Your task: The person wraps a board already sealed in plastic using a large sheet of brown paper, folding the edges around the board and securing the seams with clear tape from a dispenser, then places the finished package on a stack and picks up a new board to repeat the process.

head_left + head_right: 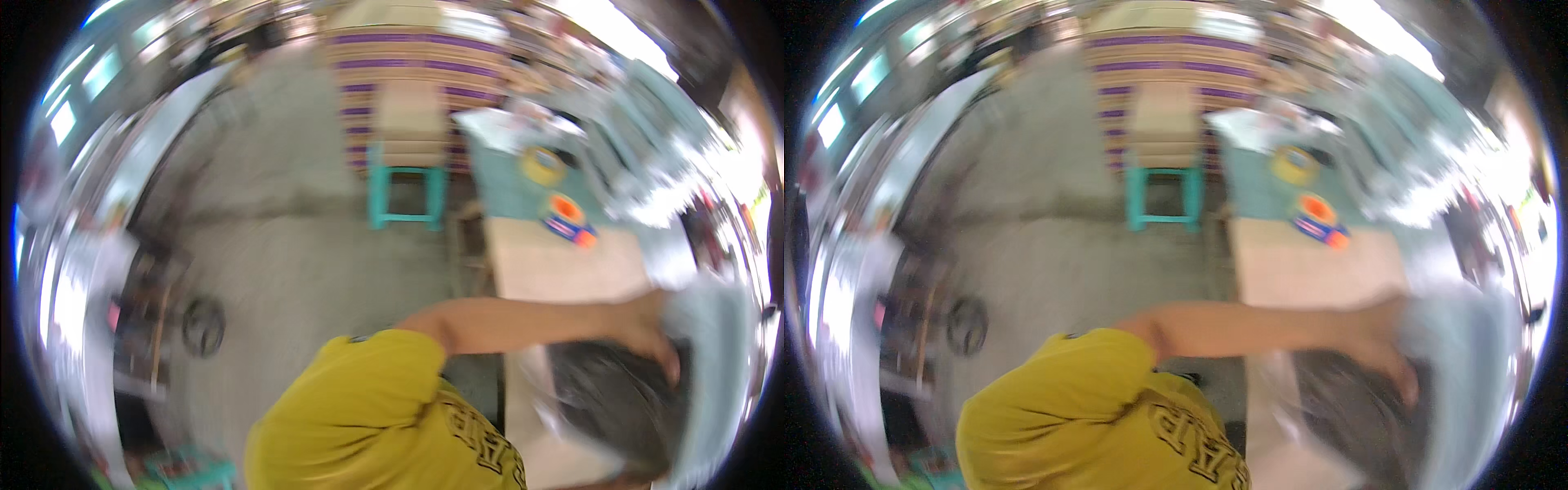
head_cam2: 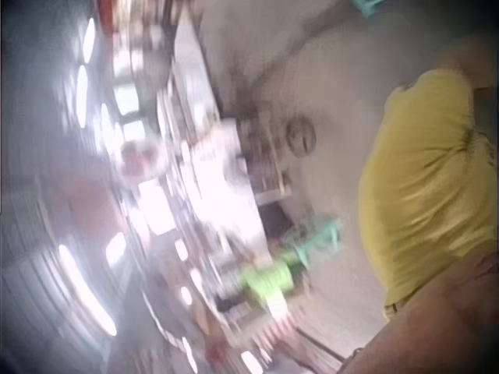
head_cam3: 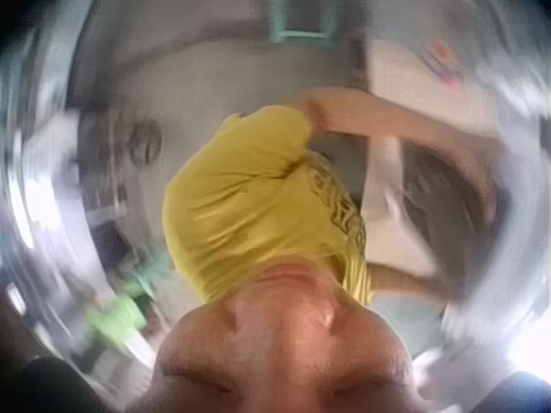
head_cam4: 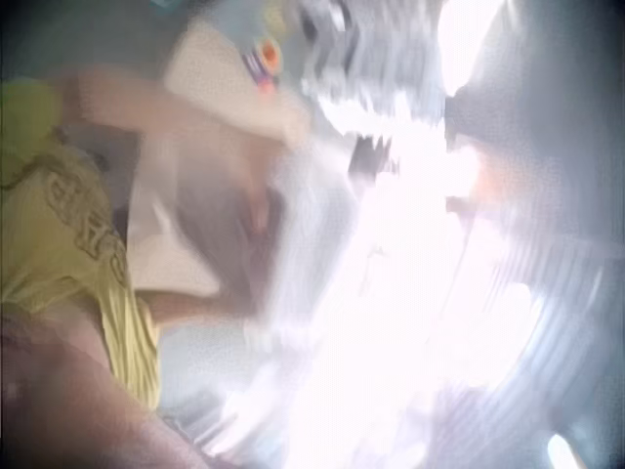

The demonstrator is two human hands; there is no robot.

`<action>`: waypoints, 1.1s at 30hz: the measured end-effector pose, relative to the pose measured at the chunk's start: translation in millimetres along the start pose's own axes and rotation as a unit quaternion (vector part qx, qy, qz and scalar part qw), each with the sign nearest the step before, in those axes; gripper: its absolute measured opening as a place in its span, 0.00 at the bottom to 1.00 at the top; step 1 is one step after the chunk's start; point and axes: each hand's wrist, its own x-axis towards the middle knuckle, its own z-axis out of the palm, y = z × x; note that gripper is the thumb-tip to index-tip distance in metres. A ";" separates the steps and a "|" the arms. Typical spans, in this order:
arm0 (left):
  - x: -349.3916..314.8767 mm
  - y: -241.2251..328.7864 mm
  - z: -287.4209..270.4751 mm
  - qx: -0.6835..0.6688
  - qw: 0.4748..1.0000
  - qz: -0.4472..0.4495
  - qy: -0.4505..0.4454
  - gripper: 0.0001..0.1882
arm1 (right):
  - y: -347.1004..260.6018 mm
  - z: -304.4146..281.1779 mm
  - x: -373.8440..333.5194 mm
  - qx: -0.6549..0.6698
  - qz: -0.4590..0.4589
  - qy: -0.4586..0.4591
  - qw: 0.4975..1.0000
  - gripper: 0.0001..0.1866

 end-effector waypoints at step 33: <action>78.6 -131.9 -95.6 -0.139 0.990 -0.029 -0.004 0.32 | -60.5 55.3 -13.4 0.047 -0.071 0.272 0.959 0.41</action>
